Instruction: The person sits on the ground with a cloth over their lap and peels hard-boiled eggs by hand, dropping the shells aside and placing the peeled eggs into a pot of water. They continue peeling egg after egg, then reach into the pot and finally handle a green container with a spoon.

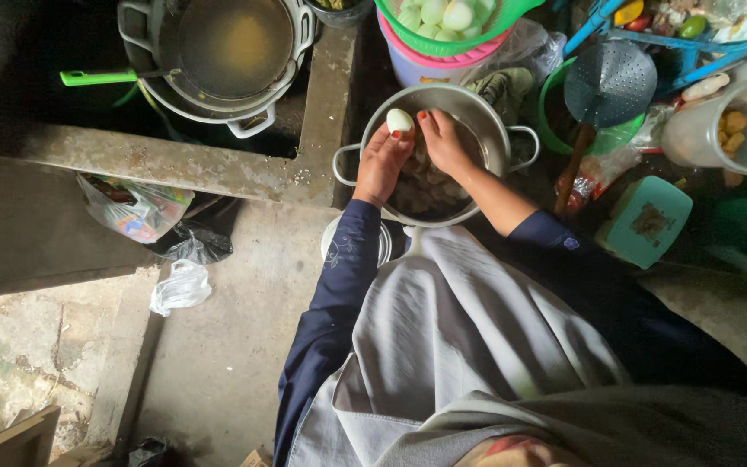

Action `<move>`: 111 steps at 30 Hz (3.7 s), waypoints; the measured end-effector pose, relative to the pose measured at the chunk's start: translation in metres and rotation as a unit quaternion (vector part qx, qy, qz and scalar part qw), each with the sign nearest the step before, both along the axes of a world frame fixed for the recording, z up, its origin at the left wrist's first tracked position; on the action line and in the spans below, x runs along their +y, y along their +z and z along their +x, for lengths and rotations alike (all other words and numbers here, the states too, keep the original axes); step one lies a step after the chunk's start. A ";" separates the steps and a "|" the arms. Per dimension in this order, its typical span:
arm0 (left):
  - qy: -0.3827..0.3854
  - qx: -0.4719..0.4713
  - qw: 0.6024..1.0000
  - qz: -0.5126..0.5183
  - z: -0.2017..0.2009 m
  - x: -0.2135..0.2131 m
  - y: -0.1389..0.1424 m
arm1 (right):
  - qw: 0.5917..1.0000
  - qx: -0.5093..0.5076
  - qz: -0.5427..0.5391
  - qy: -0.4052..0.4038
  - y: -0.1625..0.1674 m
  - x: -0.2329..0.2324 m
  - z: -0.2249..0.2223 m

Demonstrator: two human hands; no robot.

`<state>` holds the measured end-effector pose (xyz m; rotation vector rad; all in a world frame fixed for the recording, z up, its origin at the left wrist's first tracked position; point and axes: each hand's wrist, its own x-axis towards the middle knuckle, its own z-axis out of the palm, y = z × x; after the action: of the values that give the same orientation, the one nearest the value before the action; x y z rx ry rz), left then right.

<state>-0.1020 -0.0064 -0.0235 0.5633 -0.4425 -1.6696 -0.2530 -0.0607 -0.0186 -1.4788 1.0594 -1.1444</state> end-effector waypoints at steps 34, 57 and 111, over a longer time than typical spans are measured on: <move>0.016 -0.019 0.999 -0.039 -0.003 -0.001 0.007 | 0.995 0.036 -0.093 0.000 0.027 0.021 0.022; 0.061 -0.068 0.995 0.033 -0.003 -0.001 0.005 | 0.985 0.157 0.057 0.031 0.013 0.002 0.008; 0.083 0.055 0.995 0.001 0.002 -0.005 0.000 | 0.656 0.705 0.036 0.267 0.007 -0.015 -0.005</move>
<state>-0.1003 -0.0109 -0.0237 0.4924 -0.3060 -1.5333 -0.2585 -0.0759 -0.0117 -2.3672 1.3638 0.7516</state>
